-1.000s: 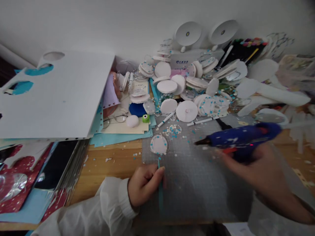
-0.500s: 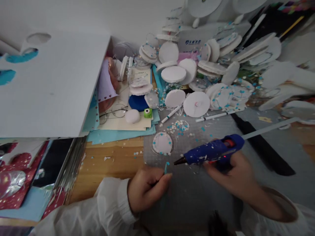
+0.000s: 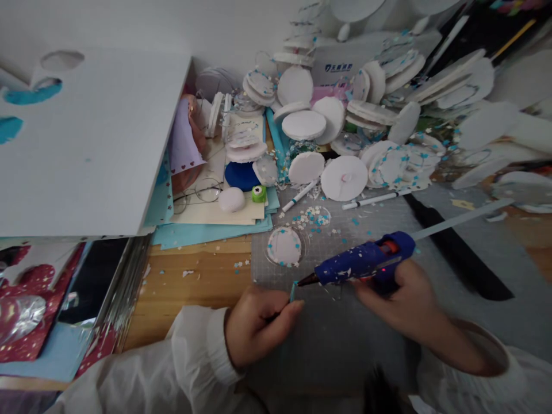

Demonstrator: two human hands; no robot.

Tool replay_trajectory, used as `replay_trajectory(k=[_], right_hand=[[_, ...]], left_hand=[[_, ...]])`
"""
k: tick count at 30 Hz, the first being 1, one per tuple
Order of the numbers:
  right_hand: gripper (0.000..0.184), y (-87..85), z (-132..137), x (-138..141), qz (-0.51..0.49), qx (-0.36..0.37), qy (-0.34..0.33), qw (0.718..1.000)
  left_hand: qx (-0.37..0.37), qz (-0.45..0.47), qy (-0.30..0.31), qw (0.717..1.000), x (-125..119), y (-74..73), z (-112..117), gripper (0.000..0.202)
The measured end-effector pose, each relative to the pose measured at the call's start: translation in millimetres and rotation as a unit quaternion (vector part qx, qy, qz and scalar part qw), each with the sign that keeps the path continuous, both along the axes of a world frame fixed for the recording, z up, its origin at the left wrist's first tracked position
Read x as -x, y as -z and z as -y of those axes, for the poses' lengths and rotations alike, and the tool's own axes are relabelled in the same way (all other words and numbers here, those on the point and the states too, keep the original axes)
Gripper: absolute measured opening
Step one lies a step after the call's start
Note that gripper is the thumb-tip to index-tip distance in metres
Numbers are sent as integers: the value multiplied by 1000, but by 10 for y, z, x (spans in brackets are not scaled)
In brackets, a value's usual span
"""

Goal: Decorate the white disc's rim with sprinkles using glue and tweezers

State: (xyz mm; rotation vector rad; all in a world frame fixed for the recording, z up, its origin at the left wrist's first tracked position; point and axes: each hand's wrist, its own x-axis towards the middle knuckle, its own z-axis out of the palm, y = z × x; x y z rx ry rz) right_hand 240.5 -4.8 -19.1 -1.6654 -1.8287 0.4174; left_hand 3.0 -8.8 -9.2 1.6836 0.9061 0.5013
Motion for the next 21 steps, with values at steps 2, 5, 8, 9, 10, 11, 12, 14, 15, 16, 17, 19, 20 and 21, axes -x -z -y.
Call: replay_trajectory(k=[2, 5, 8, 9, 10, 11, 12, 14, 15, 16, 17, 19, 20, 21], right_hand=[[12, 16, 8, -9, 6, -3, -4, 1000], [12, 33, 13, -25, 7, -7, -15, 1000], [13, 26, 3, -26, 12, -10, -18, 1000], [13, 19, -3, -22, 14, -11, -18, 1000], [13, 12, -8, -18, 16, -11, -18, 1000], [13, 4, -12, -14, 16, -11, -18, 1000], [13, -2, -16, -11, 13, -9, -18, 1000], [14, -10, -17, -8, 11, -6, -16, 1000], [14, -12, -16, -8, 13, -8, -15, 1000], [14, -12, -14, -8, 16, -9, -14, 1000], [14, -12, -12, -8, 18, -8, -13, 1000], [13, -11, -6, -9, 18, 0, -11, 1000], [13, -10, -3, -9, 16, 5, -9, 1000], [13, -9, 0, -9, 13, 10, -6, 1000]], left_hand=[[0, 2, 2, 1000, 5, 7, 5, 48], [0, 7, 3, 1000, 10, 8, 8, 47], [1, 15, 2, 1000, 9, -1, 5, 46], [2, 17, 2, 1000, 8, -5, 4, 45], [4, 17, 2, 1000, 7, -10, 2, 45], [5, 17, 2, 1000, 6, -13, 1, 45], [5, 16, 4, 1000, 6, -15, 0, 44], [6, 13, 11, 1000, 7, -13, 1, 44], [5, 12, 13, 1000, 8, -10, 2, 45], [5, 11, 14, 1000, 8, -5, 3, 45], [4, 11, 13, 1000, 9, -1, 4, 45], [3, 12, 10, 1000, 9, 5, 4, 46], [3, 11, 9, 1000, 8, 6, 2, 46], [3, 11, 10, 1000, 8, 4, 0, 46]])
